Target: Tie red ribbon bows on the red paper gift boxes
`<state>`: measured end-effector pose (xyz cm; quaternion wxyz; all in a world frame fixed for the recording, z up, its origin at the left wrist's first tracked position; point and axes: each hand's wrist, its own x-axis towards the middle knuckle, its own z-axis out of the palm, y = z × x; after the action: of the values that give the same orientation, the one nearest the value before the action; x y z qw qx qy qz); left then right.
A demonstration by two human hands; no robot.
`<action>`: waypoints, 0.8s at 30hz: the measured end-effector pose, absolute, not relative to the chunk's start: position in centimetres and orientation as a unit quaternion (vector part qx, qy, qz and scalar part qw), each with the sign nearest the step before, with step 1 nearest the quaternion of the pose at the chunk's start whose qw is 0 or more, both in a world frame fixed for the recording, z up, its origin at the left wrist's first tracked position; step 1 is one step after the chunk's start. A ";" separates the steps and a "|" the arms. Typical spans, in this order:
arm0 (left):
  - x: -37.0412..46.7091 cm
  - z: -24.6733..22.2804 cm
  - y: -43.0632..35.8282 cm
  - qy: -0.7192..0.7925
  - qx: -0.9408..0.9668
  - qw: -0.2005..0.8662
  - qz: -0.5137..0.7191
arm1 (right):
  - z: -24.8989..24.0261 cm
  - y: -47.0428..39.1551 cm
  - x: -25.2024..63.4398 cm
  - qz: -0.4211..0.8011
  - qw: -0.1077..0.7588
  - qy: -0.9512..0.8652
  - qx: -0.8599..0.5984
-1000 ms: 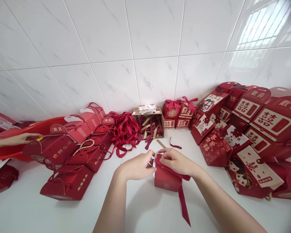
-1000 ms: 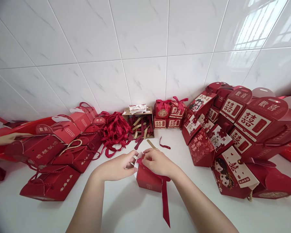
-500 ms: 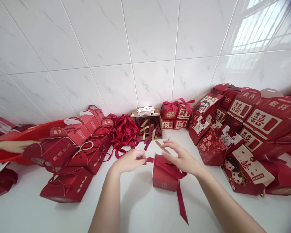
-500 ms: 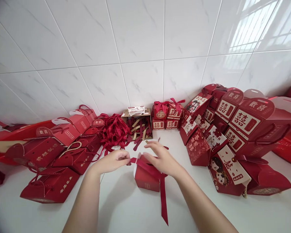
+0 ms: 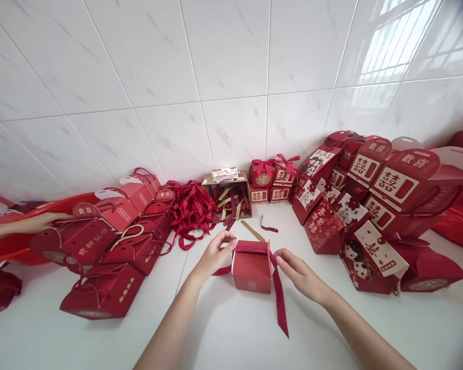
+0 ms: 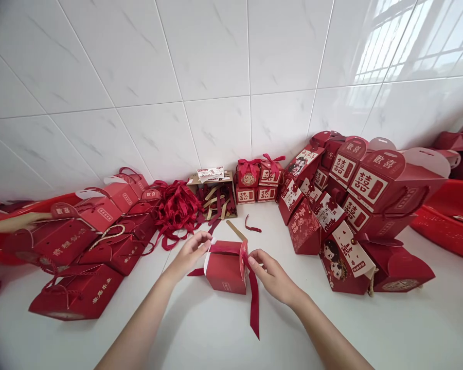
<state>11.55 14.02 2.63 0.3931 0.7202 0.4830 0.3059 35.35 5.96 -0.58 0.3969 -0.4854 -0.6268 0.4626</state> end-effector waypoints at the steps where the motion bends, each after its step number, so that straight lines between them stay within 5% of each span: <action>1: 12.3 2.4 13.6 0.473 0.714 0.407 0.317 | -0.8 6.2 35.1 0.474 0.404 -0.616 -0.482; 15: 12.0 2.3 5.5 0.495 0.620 0.497 0.351 | -0.6 5.0 34.7 0.698 0.348 -0.505 -0.370; 24: 12.6 2.0 3.4 0.543 0.700 0.339 0.316 | 0.7 2.7 32.5 0.575 0.322 -0.588 -0.469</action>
<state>12.59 3.38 1.98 0.3394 0.7003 0.5429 0.3157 32.47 2.66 0.74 0.3219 -0.4686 -0.5882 0.5752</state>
